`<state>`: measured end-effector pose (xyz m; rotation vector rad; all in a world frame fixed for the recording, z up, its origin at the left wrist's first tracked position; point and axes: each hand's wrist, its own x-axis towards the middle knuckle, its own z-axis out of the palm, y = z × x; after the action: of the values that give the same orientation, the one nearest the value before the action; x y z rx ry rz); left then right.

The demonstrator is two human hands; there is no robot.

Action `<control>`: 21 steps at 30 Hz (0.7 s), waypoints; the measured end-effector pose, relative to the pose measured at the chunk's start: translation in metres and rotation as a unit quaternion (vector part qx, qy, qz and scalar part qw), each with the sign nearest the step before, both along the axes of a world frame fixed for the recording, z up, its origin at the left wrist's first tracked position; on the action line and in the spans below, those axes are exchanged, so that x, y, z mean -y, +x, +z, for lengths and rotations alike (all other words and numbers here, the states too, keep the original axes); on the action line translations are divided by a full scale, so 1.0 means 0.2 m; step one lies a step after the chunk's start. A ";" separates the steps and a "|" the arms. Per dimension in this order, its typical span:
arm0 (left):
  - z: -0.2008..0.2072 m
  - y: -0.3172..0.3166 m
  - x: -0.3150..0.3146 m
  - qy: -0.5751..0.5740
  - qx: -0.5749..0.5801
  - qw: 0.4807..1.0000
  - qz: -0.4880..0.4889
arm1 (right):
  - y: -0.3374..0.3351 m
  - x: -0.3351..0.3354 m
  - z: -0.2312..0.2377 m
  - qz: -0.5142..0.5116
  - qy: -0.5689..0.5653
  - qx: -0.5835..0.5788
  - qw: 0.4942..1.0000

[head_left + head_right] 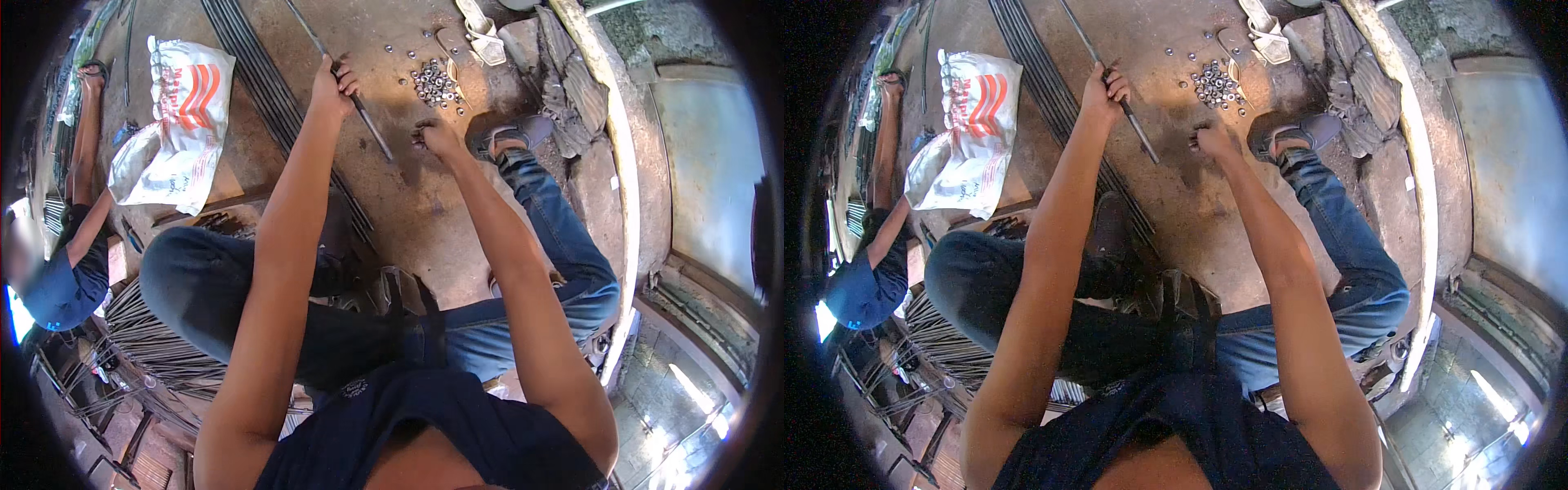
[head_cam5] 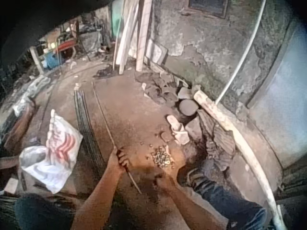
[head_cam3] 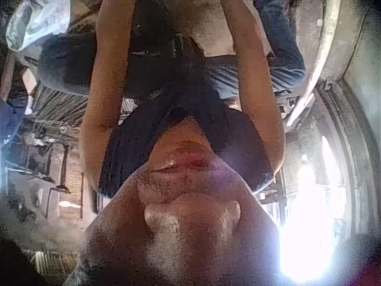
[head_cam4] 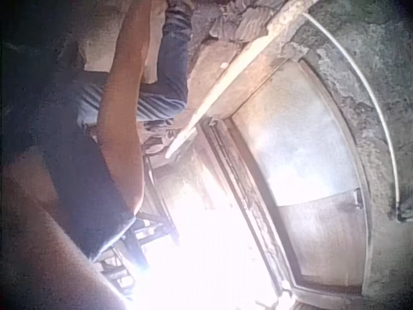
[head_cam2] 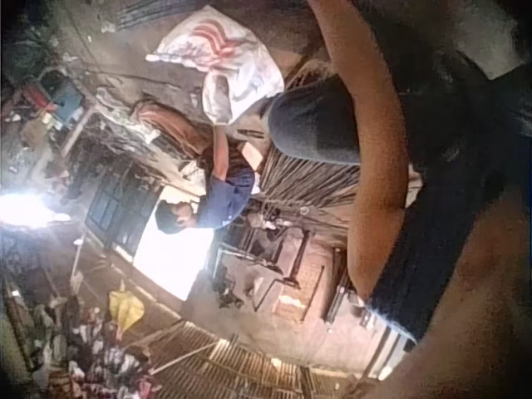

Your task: Threading nuts or small fasteners onto the ends of long metal rods.

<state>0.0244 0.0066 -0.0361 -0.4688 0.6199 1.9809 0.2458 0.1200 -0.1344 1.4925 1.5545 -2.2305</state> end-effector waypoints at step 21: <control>0.05 -0.02 0.05 0.294 0.093 0.950 0.055 | -0.47 -0.20 -0.13 0.282 0.624 0.061 0.727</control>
<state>0.0202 -0.0041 -0.0254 -0.3151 -0.1294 2.0737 0.1519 0.1591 -0.1597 0.8619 3.0778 -0.5682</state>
